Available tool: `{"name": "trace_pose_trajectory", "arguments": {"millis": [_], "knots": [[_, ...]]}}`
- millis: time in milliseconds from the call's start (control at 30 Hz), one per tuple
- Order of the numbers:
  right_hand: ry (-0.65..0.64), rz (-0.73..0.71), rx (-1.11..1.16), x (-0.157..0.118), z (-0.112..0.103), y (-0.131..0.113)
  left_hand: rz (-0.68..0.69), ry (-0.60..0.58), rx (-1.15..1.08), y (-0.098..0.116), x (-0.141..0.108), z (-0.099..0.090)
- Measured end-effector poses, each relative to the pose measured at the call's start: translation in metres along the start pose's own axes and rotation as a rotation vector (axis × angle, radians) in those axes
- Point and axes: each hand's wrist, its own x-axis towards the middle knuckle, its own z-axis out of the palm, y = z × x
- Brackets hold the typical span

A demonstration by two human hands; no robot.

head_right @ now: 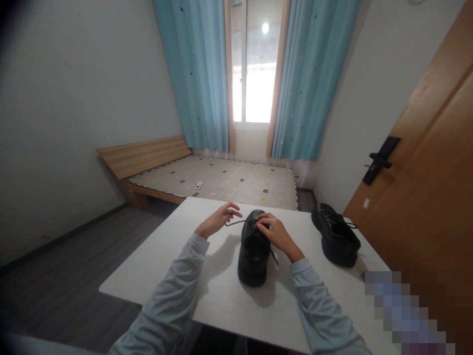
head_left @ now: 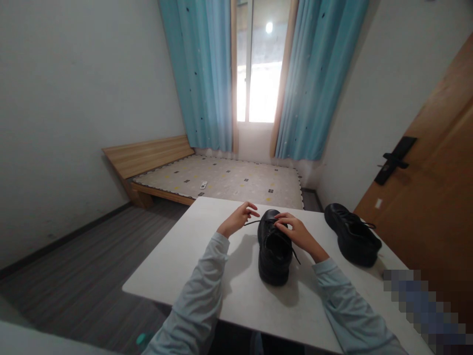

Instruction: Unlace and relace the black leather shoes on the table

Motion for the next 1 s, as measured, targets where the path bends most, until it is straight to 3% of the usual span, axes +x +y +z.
{"name": "trace_pose_trajectory", "arguments": {"millis": [200,433,733,1000], "knots": [[0.010,0.019,0.028,0.001,0.003,0.002,0.024,-0.168,-0.168,0.002,0.003,0.010],[-0.001,0.060,0.060,0.003,0.005,-0.002,-0.015,-0.082,-0.051,0.000,0.002,0.016],[0.004,0.116,0.115,0.006,0.010,0.002,0.119,-0.023,0.233,0.008,0.003,0.017],[-0.030,0.132,0.117,0.006,0.008,-0.001,0.081,-0.050,0.122,0.005,0.005,0.023]]}}
